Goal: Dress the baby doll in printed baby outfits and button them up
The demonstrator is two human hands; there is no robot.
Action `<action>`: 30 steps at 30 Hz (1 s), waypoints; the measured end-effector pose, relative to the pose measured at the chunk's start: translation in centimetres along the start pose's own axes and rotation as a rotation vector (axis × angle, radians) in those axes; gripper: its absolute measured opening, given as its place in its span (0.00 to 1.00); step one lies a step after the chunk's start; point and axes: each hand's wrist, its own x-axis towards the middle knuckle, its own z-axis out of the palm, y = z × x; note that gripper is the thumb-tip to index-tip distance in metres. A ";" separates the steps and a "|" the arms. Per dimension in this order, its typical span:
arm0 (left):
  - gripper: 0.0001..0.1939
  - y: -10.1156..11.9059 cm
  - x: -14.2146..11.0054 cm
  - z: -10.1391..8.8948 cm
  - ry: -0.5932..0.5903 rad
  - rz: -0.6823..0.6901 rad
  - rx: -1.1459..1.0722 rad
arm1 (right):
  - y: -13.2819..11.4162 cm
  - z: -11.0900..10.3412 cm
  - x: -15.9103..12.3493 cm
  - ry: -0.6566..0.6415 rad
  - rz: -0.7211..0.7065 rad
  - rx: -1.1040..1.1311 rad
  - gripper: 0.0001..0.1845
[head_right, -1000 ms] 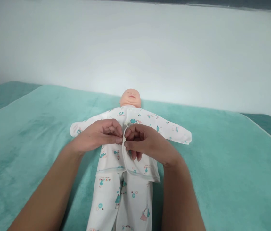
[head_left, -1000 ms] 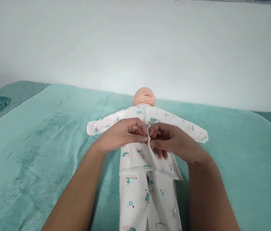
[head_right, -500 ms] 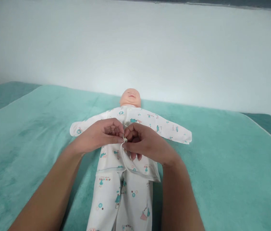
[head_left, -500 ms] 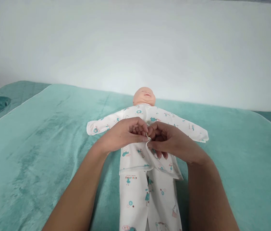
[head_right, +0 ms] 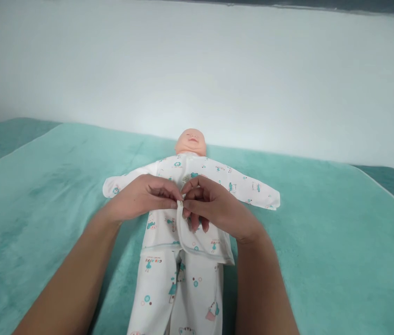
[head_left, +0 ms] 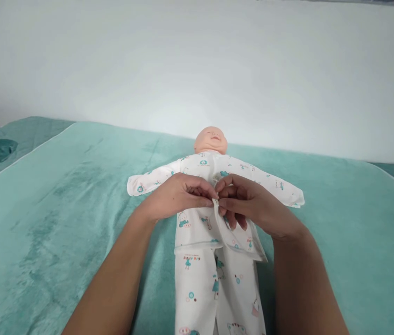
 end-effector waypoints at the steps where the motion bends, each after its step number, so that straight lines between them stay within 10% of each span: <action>1: 0.06 -0.1 0.0 0.0 0.008 0.002 -0.005 | 0.0 0.0 0.0 0.002 -0.002 0.000 0.07; 30: 0.03 -0.1 0.3 0.4 0.022 0.084 0.054 | 0.2 0.0 -0.1 0.001 -0.033 0.023 0.07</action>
